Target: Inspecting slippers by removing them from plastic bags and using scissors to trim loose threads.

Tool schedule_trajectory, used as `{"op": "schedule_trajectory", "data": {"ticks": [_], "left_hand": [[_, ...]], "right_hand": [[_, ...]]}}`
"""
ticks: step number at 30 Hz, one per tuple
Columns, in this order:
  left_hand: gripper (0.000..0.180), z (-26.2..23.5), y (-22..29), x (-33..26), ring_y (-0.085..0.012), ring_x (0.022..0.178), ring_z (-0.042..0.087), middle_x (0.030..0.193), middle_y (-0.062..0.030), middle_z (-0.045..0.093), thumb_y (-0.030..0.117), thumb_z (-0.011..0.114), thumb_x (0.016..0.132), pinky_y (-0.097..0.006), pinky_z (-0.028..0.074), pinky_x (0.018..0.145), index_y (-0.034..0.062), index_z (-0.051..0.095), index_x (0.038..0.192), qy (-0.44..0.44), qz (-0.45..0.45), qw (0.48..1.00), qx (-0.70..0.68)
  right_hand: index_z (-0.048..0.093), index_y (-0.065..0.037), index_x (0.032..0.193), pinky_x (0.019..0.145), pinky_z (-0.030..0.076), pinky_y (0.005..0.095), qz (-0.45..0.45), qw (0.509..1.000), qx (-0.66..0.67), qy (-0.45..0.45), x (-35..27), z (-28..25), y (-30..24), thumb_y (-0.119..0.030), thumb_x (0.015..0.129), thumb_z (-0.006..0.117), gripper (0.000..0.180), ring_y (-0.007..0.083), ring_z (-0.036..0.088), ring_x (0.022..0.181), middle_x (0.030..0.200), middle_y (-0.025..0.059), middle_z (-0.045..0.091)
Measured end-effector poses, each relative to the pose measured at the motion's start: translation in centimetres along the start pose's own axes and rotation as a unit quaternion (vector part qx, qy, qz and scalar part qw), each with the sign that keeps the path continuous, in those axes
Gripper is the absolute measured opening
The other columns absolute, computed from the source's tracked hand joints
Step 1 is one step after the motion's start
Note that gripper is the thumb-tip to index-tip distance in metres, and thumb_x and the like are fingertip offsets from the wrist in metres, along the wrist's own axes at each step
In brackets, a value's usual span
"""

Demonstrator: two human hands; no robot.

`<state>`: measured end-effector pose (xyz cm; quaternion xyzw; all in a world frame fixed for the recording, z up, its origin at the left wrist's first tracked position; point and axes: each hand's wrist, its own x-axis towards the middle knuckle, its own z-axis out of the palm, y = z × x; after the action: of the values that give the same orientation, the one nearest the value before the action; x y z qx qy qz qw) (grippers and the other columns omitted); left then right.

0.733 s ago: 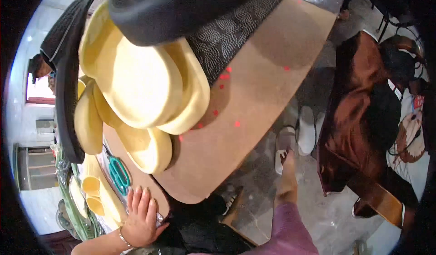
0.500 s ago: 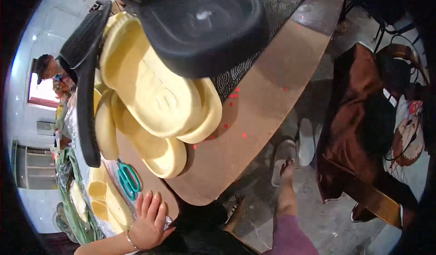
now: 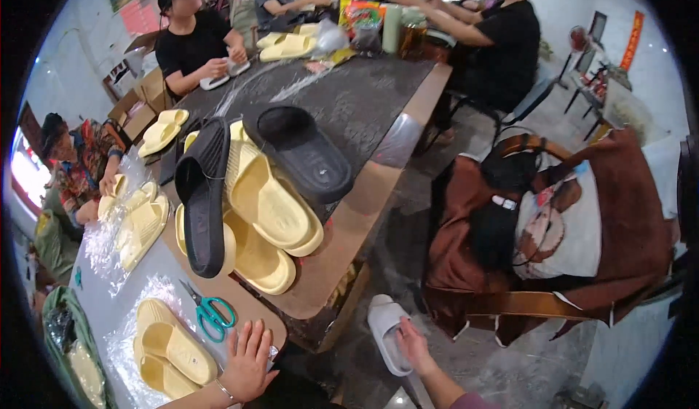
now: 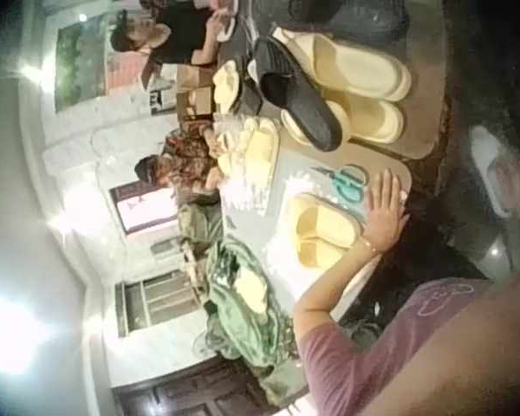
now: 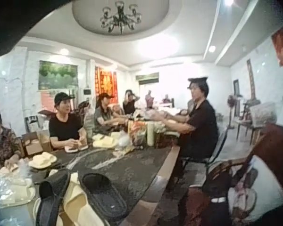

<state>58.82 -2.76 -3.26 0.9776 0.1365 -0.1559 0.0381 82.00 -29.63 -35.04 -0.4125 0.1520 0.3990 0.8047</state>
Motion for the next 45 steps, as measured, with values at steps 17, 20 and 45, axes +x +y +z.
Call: {"op": "schedule_trajectory", "data": {"ticks": [17, 20, 45], "left_hand": [[0.092, 2.2, -0.6, -1.3, -0.0341, 0.139, 0.013, 0.15, -0.0169, 0.015, 0.037, 0.068, 0.075, -0.056, 0.012, 0.109, 0.0006, 0.018, 0.143, 0.096, -0.029, 0.995, 0.012], [0.091, 1.9, -0.3, -0.8, -0.0335, 0.139, 0.015, 0.15, -0.0164, 0.015, 0.035, 0.068, 0.075, -0.055, 0.014, 0.109, 0.0011, 0.018, 0.143, 0.128, -0.006, 0.992, -0.001], [0.087, 2.2, 0.1, -1.6, -0.031, 0.14, 0.013, 0.151, -0.0133, 0.016, 0.037, 0.066, 0.078, -0.054, 0.014, 0.109, 0.0058, 0.019, 0.144, 0.093, -0.054, 0.994, -0.024]], "right_hand": [[0.039, -0.005, 0.135, 0.107, 0.025, 0.045, -0.349, 0.894, -0.136, -0.247, -12.7, 22.6, -23.1, -0.026, 0.096, 0.044, 0.045, 0.0178, 0.031, 0.131, 0.142, 0.0029, 0.036], [0.041, -0.005, 0.134, 0.105, 0.028, 0.0424, -0.391, 0.864, -0.169, -0.267, -11.3, 29.2, -28.0, -0.028, 0.097, 0.044, 0.044, 0.0164, 0.037, 0.124, 0.134, 0.0012, 0.042], [0.067, -0.001, 0.101, 0.089, 0.042, 0.0304, -0.389, 0.751, -0.51, -0.156, 15.6, 40.7, -25.6, -0.028, 0.088, 0.054, 0.033, 0.0183, 0.057, 0.1, 0.103, 0.0088, 0.066]]}}
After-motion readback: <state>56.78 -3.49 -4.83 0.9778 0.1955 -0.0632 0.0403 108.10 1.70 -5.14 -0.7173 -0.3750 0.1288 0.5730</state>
